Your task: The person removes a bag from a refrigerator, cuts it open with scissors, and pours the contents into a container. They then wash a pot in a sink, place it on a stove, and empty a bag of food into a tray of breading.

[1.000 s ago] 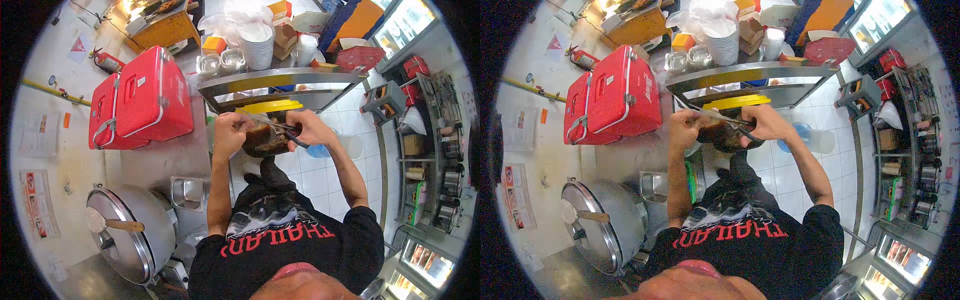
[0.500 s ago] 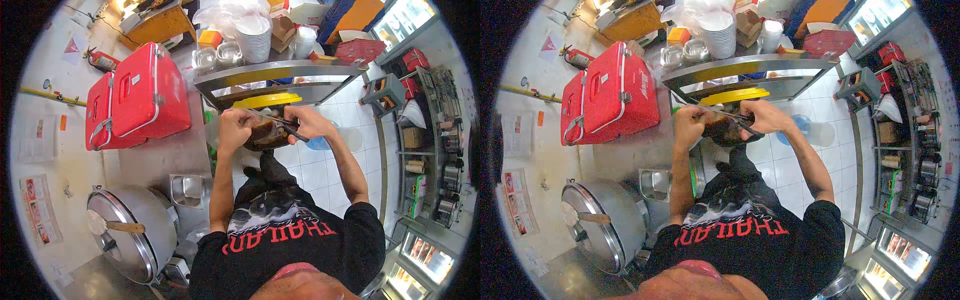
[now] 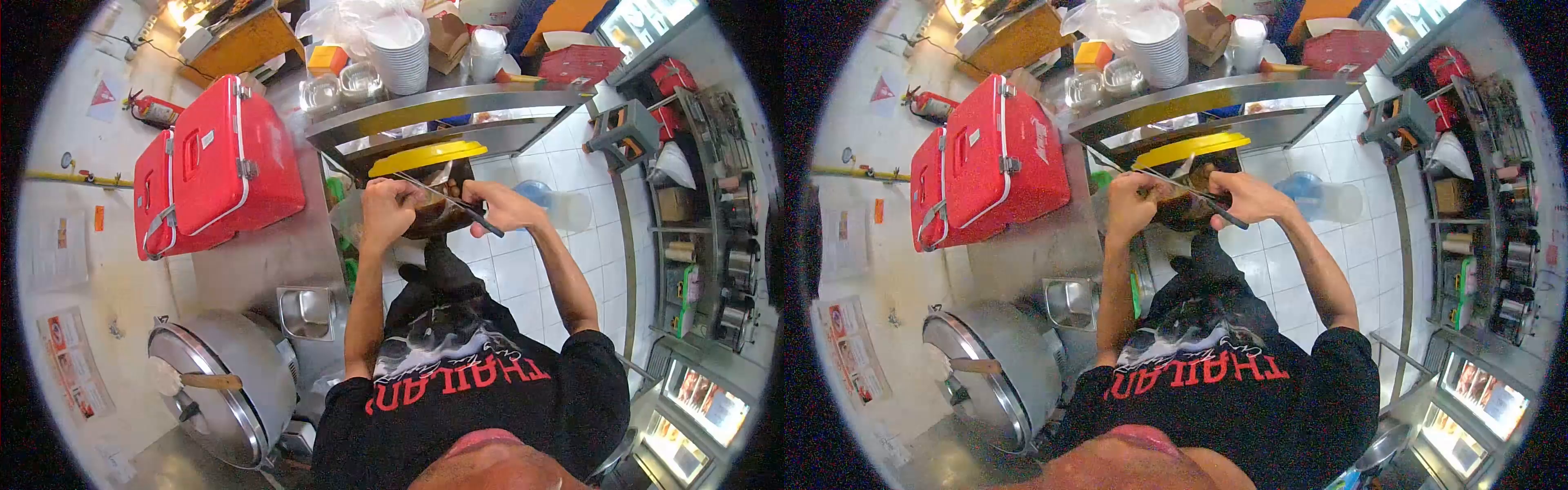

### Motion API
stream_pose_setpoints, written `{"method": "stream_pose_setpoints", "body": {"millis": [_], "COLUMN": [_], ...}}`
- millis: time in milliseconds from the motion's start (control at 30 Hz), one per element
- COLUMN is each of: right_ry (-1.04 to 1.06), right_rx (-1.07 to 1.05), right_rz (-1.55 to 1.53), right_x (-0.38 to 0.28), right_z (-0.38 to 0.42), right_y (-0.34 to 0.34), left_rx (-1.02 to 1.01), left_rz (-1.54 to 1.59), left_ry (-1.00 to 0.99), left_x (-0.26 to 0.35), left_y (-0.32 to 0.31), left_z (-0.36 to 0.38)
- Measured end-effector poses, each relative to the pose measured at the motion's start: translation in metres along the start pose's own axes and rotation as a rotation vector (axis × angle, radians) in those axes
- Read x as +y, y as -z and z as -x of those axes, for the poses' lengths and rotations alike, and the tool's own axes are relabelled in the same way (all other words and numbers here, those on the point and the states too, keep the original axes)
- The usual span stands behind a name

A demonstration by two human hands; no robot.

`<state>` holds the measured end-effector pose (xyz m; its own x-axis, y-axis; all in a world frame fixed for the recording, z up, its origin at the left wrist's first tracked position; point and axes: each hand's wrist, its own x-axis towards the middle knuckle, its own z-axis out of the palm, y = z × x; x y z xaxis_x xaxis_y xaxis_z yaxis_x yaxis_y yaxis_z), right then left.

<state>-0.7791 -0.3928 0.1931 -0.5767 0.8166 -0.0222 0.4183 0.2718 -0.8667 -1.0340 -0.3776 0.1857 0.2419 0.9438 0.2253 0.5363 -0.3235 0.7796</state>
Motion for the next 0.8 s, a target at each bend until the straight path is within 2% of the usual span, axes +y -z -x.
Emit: {"method": "stream_pose_setpoints", "body": {"millis": [200,300,500,633,667,733,800], "right_ry": [-0.117,-0.252,-0.398,-0.475,-0.495,-0.574,-0.402], "right_rx": [-0.004,0.007,0.08,0.222,0.19,0.109,0.05], "right_rz": [-0.079,-0.168,-0.477,0.234,0.13,-0.074,0.057], "right_x": [0.013,0.024,0.037,0.064,0.071,0.083,0.065], "right_z": [0.011,0.018,0.028,0.027,0.02,0.003,-0.038], "right_y": [-0.014,-0.019,-0.021,-0.038,-0.044,-0.058,-0.077], "left_rx": [-0.06,-0.068,0.005,0.132,0.231,0.306,0.339], "left_rz": [-0.086,-0.107,-0.004,0.048,0.034,-0.019,-0.071], "left_ry": [-0.03,-0.029,-0.001,-0.022,-0.044,-0.01,0.003], "left_x": [-0.001,-0.001,-0.002,0.002,0.006,0.012,0.017], "left_y": [-0.012,-0.015,-0.015,0.009,0.015,0.027,0.042], "left_z": [0.005,0.008,0.028,0.057,0.065,0.087,0.107]}}
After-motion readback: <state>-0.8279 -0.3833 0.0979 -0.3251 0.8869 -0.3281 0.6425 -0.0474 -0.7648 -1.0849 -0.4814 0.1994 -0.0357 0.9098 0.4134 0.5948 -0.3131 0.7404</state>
